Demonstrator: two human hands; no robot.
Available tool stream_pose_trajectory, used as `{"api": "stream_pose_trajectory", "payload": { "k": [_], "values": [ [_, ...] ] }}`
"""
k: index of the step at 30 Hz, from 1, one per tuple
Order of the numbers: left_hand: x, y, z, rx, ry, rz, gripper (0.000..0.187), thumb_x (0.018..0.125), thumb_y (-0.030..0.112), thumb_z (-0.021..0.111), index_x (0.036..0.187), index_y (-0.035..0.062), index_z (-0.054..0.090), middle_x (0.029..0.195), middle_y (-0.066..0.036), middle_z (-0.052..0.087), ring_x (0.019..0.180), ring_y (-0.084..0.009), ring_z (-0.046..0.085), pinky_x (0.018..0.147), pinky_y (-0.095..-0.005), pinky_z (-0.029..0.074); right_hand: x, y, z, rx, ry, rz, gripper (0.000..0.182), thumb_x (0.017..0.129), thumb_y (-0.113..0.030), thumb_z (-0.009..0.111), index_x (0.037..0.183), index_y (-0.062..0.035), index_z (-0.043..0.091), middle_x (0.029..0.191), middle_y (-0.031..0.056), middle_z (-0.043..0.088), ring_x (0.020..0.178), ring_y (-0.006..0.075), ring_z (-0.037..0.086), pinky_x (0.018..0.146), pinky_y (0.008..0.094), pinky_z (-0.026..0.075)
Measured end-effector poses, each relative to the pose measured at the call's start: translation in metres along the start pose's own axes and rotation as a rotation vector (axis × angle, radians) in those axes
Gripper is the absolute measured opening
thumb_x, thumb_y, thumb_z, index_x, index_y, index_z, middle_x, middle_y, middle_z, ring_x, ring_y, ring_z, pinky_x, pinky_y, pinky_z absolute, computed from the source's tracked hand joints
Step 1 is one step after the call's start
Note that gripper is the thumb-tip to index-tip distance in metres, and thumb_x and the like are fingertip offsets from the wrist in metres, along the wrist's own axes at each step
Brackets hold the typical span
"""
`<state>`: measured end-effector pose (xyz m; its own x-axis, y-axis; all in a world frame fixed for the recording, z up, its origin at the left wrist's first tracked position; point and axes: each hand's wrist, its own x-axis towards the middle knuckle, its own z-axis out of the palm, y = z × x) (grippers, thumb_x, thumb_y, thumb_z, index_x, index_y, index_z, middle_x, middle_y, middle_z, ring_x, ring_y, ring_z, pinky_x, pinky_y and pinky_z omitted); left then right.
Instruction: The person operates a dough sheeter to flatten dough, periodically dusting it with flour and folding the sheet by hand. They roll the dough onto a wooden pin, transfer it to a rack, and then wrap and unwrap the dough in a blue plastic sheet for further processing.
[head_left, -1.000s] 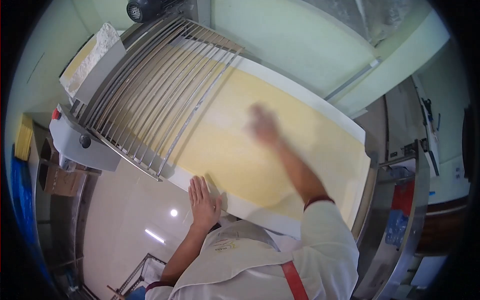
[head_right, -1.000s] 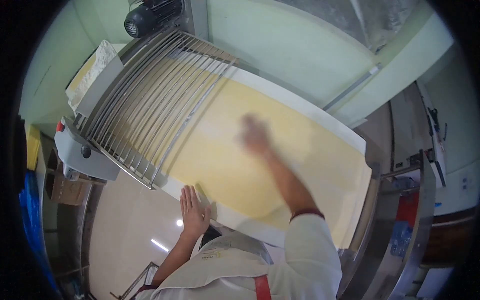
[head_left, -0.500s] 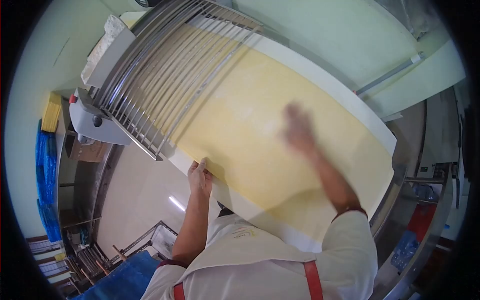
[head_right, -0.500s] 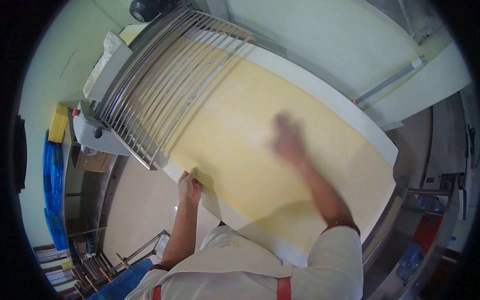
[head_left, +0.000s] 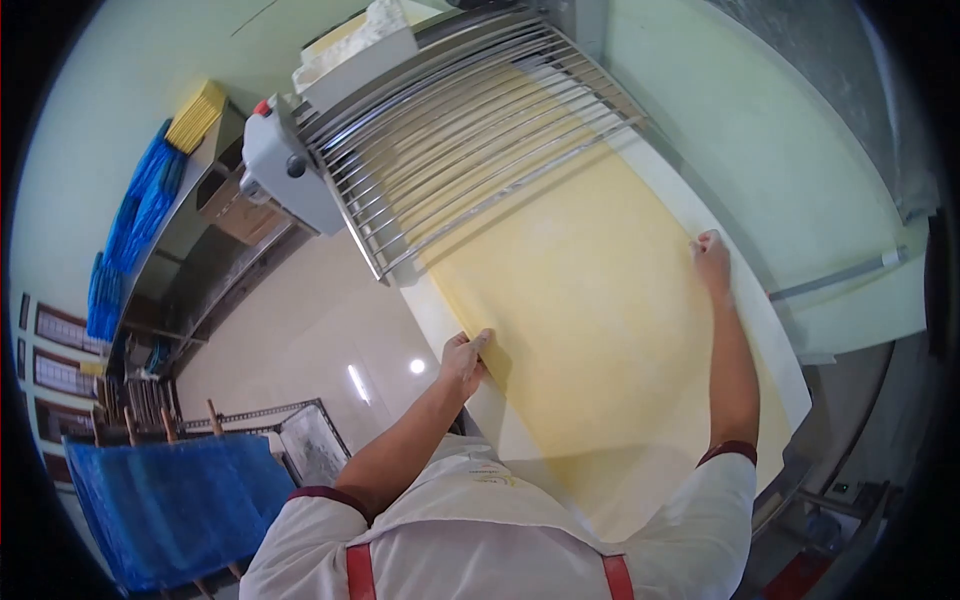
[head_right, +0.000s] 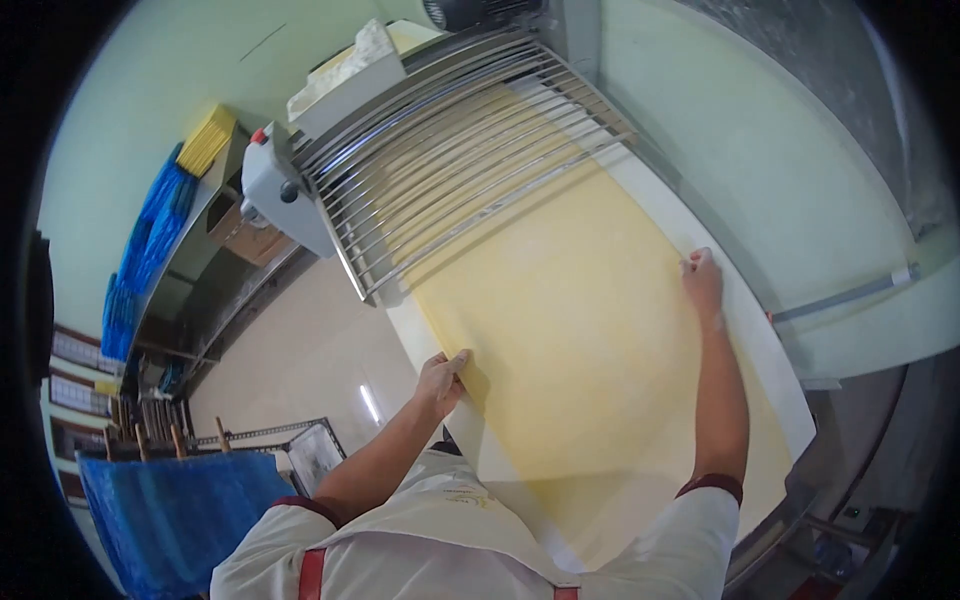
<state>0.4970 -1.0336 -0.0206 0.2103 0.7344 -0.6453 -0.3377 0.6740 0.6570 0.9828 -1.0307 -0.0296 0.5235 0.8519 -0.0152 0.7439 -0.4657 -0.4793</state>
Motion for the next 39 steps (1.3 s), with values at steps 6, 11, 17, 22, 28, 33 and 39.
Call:
{"api": "stream_pose_trajectory", "payload": {
  "k": [6,11,17,22,28,33,39],
  "values": [
    [-0.015,-0.025,0.021,0.097,0.1,-0.014,0.027,0.089,0.012,0.061,0.109,-0.0054,0.056,0.096,-0.011,0.064,0.08,-0.0225,0.064,0.07,-0.0359,0.054,0.029,0.014,-0.048,0.656,-0.795,0.081,0.042,0.075,-0.007,0.07,0.113,0.0034,0.056,0.106,0.01,0.064,0.093,0.0171,0.062,0.078,0.0333,0.051],
    [0.004,0.04,0.019,0.225,0.079,0.108,0.03,0.087,0.012,0.062,0.111,-0.0057,0.055,0.1,-0.012,0.064,0.083,-0.0225,0.064,0.073,-0.0337,0.053,0.03,-0.026,-0.076,1.106,-0.672,-0.156,0.042,0.078,-0.004,0.066,0.116,0.0047,0.053,0.107,0.0122,0.064,0.096,0.0162,0.061,0.081,0.0338,0.051],
    [0.041,0.057,-0.015,0.066,0.08,0.136,0.023,0.089,0.011,0.061,0.106,-0.0035,0.059,0.1,-0.012,0.065,0.083,-0.0224,0.065,0.072,-0.0363,0.056,0.03,0.01,-0.037,0.877,-0.631,0.127,0.047,0.074,-0.002,0.067,0.117,0.0065,0.051,0.106,0.0126,0.063,0.093,0.0172,0.062,0.083,0.0328,0.05],
    [0.014,-0.012,0.001,0.269,0.105,0.11,0.032,0.086,0.015,0.066,0.109,-0.0056,0.058,0.1,-0.014,0.064,0.086,-0.0221,0.063,0.071,-0.0364,0.053,0.016,-0.009,-0.044,0.523,-0.735,-0.096,0.044,0.073,0.0,0.067,0.114,0.0066,0.053,0.105,0.0112,0.064,0.094,0.0171,0.062,0.082,0.0295,0.05],
    [0.015,0.087,0.018,0.278,0.04,0.217,0.031,0.087,0.01,0.064,0.111,-0.0061,0.055,0.102,-0.014,0.064,0.086,-0.0219,0.065,0.078,-0.0339,0.054,0.043,-0.033,-0.064,1.067,-0.513,-0.024,0.04,0.076,0.0,0.066,0.114,0.004,0.054,0.102,0.0111,0.065,0.091,0.0171,0.062,0.078,0.0339,0.052],
    [0.049,0.073,-0.012,0.108,0.051,0.181,0.027,0.09,0.012,0.059,0.11,-0.0048,0.056,0.101,-0.013,0.064,0.086,-0.0225,0.065,0.077,-0.0359,0.056,0.028,-0.013,-0.039,0.803,-0.48,0.126,0.034,0.08,0.002,0.062,0.113,0.0043,0.055,0.102,0.0111,0.064,0.091,0.0162,0.061,0.079,0.0322,0.051],
    [0.003,0.022,0.024,0.285,0.175,0.045,0.035,0.084,0.013,0.068,0.111,-0.0057,0.056,0.1,-0.012,0.064,0.083,-0.0228,0.064,0.075,-0.0367,0.053,0.02,-0.019,-0.039,0.628,-0.725,-0.022,0.043,0.075,0.003,0.066,0.116,0.0072,0.053,0.101,0.0095,0.064,0.089,0.0161,0.062,0.081,0.0315,0.049]
  ]
}}
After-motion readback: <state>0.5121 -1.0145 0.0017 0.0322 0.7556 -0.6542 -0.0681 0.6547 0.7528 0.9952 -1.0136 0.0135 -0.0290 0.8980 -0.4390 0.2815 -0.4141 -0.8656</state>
